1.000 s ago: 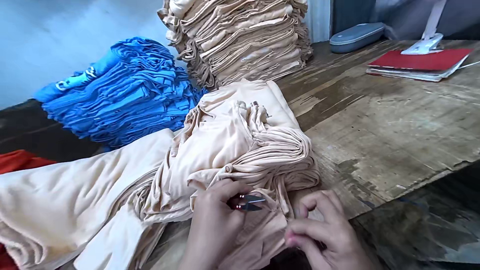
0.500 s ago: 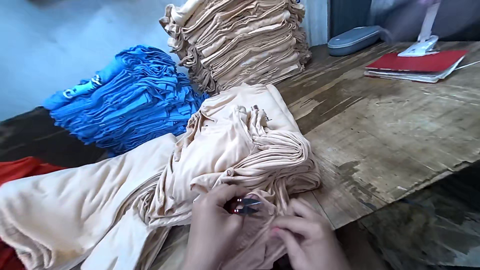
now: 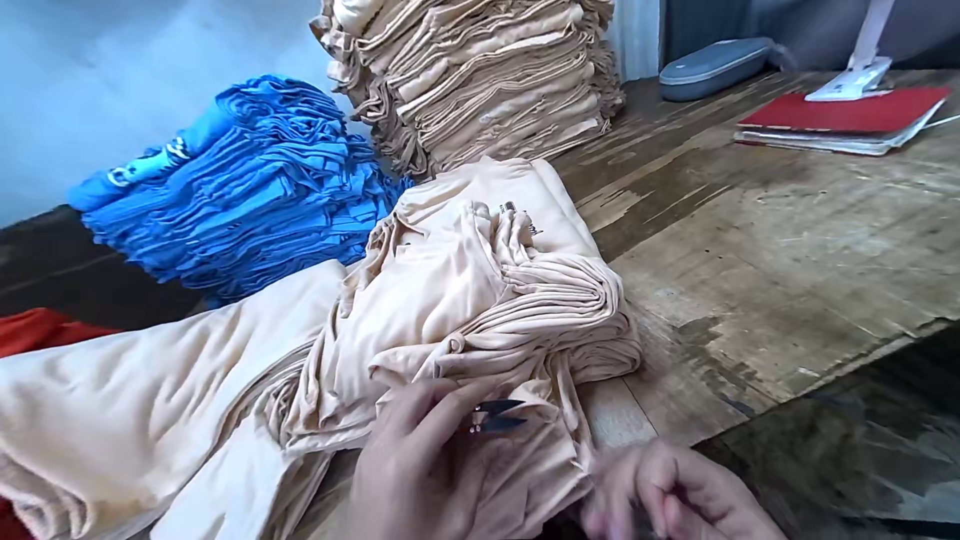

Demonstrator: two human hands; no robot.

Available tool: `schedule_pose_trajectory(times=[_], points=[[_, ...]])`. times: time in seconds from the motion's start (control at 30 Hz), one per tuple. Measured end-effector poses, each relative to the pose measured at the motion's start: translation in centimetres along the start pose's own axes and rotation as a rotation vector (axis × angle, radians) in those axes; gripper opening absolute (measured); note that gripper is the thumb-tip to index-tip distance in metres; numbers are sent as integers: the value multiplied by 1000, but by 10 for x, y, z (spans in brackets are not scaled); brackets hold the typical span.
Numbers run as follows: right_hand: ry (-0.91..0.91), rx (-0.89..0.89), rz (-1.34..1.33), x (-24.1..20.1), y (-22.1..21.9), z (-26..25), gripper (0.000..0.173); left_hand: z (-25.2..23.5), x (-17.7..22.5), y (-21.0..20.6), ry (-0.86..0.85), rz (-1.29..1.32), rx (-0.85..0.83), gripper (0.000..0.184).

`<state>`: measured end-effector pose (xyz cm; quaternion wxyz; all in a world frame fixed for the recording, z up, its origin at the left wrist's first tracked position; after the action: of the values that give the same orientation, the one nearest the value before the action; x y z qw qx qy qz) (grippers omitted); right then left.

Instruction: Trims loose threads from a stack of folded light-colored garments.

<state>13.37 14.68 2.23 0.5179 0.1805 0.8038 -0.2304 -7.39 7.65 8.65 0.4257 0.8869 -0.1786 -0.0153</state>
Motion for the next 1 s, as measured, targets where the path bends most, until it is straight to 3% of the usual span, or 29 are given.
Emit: schedule_pose_trajectory(times=[0.07,0.17,0.3,0.4,0.53,0.7,0.77,0.8,0.87,0.93,1.0], points=[[-5,6,60,3,-10,-4,24,4,0,-2,17,-43,-14,39],[19,206,613,0,-22,-19,23,7,-12,-9,65,-66,63,19],[139,522,1322,19,-33,-45,25,1,-19,-12,115,-90,133,15],[172,563,1148,10,-21,-37,21,1,-23,-15,54,-80,178,14],[13,349,622,0,1,-17,14,10,-25,-17,-29,18,82,17],[48,100,79,4,26,-7,31,9,-18,-13,-45,67,54,26],[-65,195,-89,11,35,-2,37,7,-12,-10,-65,68,79,33],[-143,340,13,12,37,1,39,6,-8,-8,-81,61,94,34],[-243,574,516,1,33,6,26,4,0,-6,-123,36,119,28],[-151,654,823,-12,13,3,27,2,4,-5,-142,8,135,25],[11,696,942,-17,-14,-1,27,-1,5,-7,-141,-9,167,24]])
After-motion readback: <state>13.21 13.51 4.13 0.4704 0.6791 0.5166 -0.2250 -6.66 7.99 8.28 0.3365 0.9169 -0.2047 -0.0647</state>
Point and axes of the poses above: each hand's wrist, its own z-axis away from the middle knuckle, its own y-axis out of the back of the hand, x = y × z, the point moved 8 cm from there along -z, towards the middle knuckle, and after that the axes turned 14 degrees about -y, right-handed, at the moved point
